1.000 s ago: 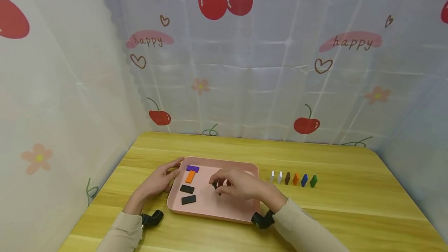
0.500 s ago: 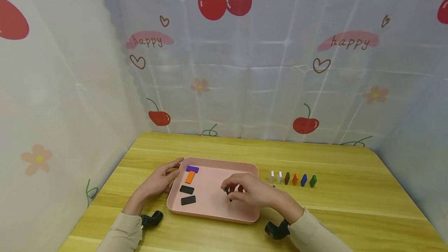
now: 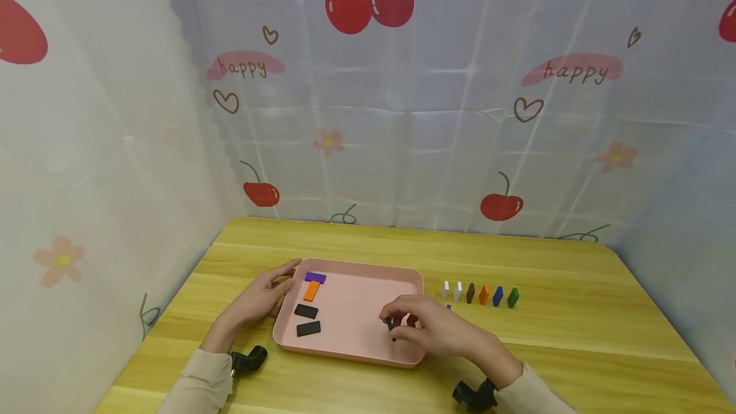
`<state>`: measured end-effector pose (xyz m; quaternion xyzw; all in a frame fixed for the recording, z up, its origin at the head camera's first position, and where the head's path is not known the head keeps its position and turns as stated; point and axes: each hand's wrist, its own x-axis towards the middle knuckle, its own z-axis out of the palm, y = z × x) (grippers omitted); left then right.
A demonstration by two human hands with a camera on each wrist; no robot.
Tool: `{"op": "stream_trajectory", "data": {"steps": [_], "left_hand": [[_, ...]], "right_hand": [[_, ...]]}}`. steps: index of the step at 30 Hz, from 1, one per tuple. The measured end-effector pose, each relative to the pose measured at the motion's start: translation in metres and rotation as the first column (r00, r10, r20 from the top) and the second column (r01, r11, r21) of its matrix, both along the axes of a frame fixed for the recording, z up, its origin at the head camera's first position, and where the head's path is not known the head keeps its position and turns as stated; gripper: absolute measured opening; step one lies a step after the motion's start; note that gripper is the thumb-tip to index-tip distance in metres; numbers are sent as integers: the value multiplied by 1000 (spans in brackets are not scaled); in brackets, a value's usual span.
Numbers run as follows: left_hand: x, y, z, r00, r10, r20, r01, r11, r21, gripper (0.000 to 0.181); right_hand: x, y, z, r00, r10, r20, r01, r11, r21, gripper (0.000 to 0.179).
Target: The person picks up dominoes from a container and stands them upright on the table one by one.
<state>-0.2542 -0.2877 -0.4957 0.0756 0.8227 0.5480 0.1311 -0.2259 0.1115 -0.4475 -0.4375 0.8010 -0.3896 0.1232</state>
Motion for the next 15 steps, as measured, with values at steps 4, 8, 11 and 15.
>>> {"op": "stream_trajectory", "data": {"steps": [4,8,11,15], "left_hand": [[0,1,1,1000,7,9,-7,1000,2,54],[-1,1,2,1000,11,7,-11,1000,3,53],[-1,2,2,1000,11,9,-12,1000,7,53],[-1,2,3,1000,12,11,-12,1000,6,53]], "right_hand": [[4,9,-1,1000,-17,1,17,1000,-5,25],[7,18,-4,999,-44,9,44,999,-5,26],[9,25,-7,998,-64,23,65,998,-23,26],[11,35,-10,996,-80,39,82,995,-55,26]]}}
